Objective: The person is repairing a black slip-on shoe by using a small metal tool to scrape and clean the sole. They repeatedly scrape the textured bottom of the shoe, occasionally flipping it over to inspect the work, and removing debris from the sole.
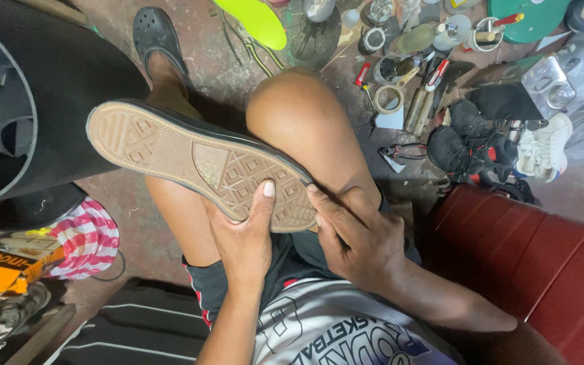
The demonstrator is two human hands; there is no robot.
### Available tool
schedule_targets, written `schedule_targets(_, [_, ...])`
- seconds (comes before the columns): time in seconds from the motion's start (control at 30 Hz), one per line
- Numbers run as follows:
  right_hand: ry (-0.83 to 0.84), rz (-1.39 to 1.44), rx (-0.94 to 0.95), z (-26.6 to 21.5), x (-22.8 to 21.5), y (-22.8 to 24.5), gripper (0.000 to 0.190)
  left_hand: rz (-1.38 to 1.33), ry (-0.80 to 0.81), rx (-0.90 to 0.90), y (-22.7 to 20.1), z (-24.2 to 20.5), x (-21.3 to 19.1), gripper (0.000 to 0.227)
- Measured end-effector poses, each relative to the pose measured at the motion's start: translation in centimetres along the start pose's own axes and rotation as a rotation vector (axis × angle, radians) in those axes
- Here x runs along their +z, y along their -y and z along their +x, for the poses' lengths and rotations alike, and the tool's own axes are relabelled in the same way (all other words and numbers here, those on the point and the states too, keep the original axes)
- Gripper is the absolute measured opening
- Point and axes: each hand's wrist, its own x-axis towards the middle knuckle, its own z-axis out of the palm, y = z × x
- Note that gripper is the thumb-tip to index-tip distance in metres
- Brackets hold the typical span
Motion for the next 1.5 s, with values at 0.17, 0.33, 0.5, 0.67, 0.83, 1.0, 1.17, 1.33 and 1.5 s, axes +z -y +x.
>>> schedule_targets(0.17, [-0.003,-0.028,-0.01,1.0,0.1,0.3,0.038,-0.002,0.008,0.001,-0.1,0.4,0.0,0.051])
schedule_targets(0.33, [0.012,-0.016,-0.018,2.3,0.2,0.5,0.037,-0.01,0.016,-0.03,-0.2,0.4,-0.1,0.049])
schedule_targets(0.5, [0.075,-0.001,-0.051,3.5,-0.6,0.3,0.039,-0.037,0.002,-0.024,-0.1,0.5,0.0,0.046])
schedule_targets(0.67, [0.048,0.029,-0.107,5.1,-0.5,0.6,0.037,-0.033,-0.014,-0.009,-0.1,0.6,0.1,0.046])
schedule_targets(0.83, [0.035,0.176,-0.185,6.4,-0.5,-0.2,0.035,-0.083,-0.002,-0.032,-0.3,0.5,0.2,0.048])
schedule_targets(1.0, [0.087,0.281,0.005,4.3,-2.9,-2.1,0.035,-0.203,0.016,-0.015,-0.4,-0.2,0.1,0.05])
schedule_targets(1.17, [0.06,0.188,0.047,0.3,-2.7,-1.1,0.035,-0.279,-0.01,0.012,-0.8,-0.6,0.3,0.054])
schedule_targets(1.33, [0.067,0.123,0.039,-1.2,-1.7,-0.7,0.037,-0.347,-0.001,0.005,-1.0,-0.6,0.5,0.05])
schedule_targets(1.5, [0.094,0.077,0.08,-1.9,-2.0,-0.4,0.039,-0.362,-0.008,0.016,-1.0,-0.6,0.8,0.05])
